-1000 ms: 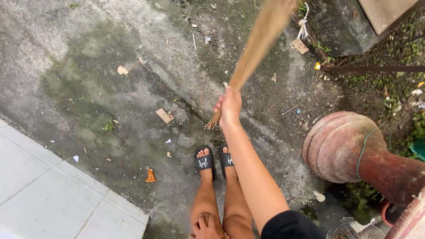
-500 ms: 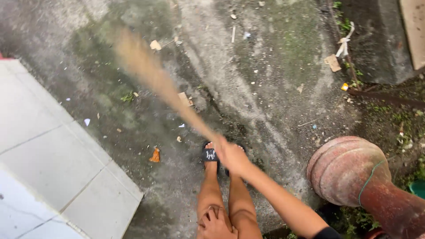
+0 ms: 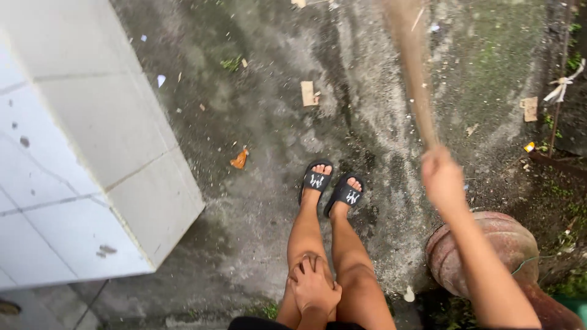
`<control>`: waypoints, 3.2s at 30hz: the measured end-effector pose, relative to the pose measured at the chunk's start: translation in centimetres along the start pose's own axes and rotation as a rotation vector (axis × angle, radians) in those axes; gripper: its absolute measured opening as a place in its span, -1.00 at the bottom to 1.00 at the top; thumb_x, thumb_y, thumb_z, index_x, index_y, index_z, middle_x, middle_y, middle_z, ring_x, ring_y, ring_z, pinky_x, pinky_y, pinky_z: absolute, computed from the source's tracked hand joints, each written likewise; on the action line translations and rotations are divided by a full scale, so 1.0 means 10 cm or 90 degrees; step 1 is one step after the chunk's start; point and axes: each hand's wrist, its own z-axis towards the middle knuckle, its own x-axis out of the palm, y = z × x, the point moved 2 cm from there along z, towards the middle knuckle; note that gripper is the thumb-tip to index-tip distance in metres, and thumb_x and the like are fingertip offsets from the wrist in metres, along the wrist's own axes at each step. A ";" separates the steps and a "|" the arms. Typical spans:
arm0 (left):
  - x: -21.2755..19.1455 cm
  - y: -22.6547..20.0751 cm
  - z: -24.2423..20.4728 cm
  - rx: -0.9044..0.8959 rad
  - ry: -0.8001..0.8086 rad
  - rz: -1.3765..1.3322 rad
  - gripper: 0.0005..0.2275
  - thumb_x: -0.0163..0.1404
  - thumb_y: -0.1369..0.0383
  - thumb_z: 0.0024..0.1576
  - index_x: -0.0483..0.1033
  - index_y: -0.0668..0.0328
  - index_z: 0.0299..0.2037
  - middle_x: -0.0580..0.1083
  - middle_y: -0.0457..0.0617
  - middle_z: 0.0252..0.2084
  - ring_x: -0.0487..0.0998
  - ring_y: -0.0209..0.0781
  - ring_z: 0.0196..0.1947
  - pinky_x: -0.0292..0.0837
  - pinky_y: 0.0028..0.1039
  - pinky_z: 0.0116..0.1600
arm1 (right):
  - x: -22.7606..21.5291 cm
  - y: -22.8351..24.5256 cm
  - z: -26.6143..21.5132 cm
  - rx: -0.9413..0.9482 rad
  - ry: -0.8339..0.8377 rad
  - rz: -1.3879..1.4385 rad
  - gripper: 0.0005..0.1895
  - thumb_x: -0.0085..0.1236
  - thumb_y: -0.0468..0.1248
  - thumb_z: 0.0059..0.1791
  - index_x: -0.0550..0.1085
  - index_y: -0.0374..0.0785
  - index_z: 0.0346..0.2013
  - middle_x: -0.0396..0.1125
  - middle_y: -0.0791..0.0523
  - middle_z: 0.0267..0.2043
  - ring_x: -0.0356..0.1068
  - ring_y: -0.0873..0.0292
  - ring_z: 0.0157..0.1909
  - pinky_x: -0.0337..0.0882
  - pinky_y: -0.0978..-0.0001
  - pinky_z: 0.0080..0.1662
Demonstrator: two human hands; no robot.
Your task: Sweeping an outdoor concrete patio area with a broom.
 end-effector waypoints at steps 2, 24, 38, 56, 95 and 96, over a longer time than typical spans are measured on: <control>0.06 0.06 0.00 -0.014 -0.022 -0.032 -0.27 0.20 0.01 -0.08 0.19 -0.13 0.33 0.10 0.02 0.39 0.10 0.16 0.37 0.11 0.20 0.36 | 0.53 0.11 -0.52 -0.089 0.083 -0.084 -0.64 0.00 -0.19 0.13 0.43 -0.25 0.18 0.42 -0.14 -0.43 0.46 -0.17 -0.43 0.48 -0.02 -0.33; -0.10 0.62 0.10 -0.056 0.112 -0.128 -0.22 0.13 -0.02 -0.01 0.08 -0.27 0.45 0.02 -0.03 0.45 0.07 0.11 0.42 0.09 0.05 0.41 | 1.12 -0.36 -0.18 0.265 0.094 0.076 -0.59 -0.23 -0.02 0.19 0.39 -0.27 0.05 0.24 0.16 -0.58 0.14 0.27 -0.65 0.19 0.37 -0.61; -0.08 0.67 0.17 -0.052 0.073 -0.130 -0.23 0.15 -0.02 -0.07 0.14 -0.26 0.40 0.09 -0.04 0.41 0.15 0.13 0.36 0.15 0.08 0.36 | 1.03 -0.95 0.46 0.036 0.117 -0.165 -0.56 -0.11 -0.02 0.25 0.52 -0.35 -0.15 0.33 0.04 -0.52 0.29 0.22 -0.56 0.28 0.37 -0.46; -0.05 0.55 0.15 -0.023 0.098 -0.237 -0.24 0.15 0.00 -0.05 0.12 -0.16 0.39 0.04 0.10 0.41 0.09 0.24 0.37 -0.01 0.32 0.37 | 2.18 1.11 -1.08 0.079 0.280 -0.111 -0.58 -0.11 0.01 0.15 0.39 -0.09 0.20 0.47 -0.18 -0.30 0.50 -0.29 -0.24 0.47 -0.17 -0.16; -1.44 0.78 0.96 0.000 0.062 -0.325 -0.28 0.14 0.05 0.02 0.13 -0.03 0.38 0.09 0.13 0.41 0.14 0.29 0.37 0.20 0.12 0.33 | 3.78 3.56 0.63 0.297 0.319 0.316 -0.58 -0.06 -0.03 0.17 0.40 -0.40 -0.08 0.32 -0.02 -0.48 0.28 -0.06 -0.42 0.29 0.00 -0.30; -1.68 0.83 0.92 -0.020 0.100 -0.349 -0.24 0.17 0.03 0.02 0.06 -0.07 0.41 0.04 0.09 0.42 0.07 0.27 0.40 0.13 0.12 0.37 | 3.79 3.46 0.64 0.092 0.165 0.343 -0.59 -0.04 -0.06 0.18 0.42 -0.43 -0.06 0.34 0.03 -0.47 0.32 0.03 -0.40 0.35 0.11 -0.28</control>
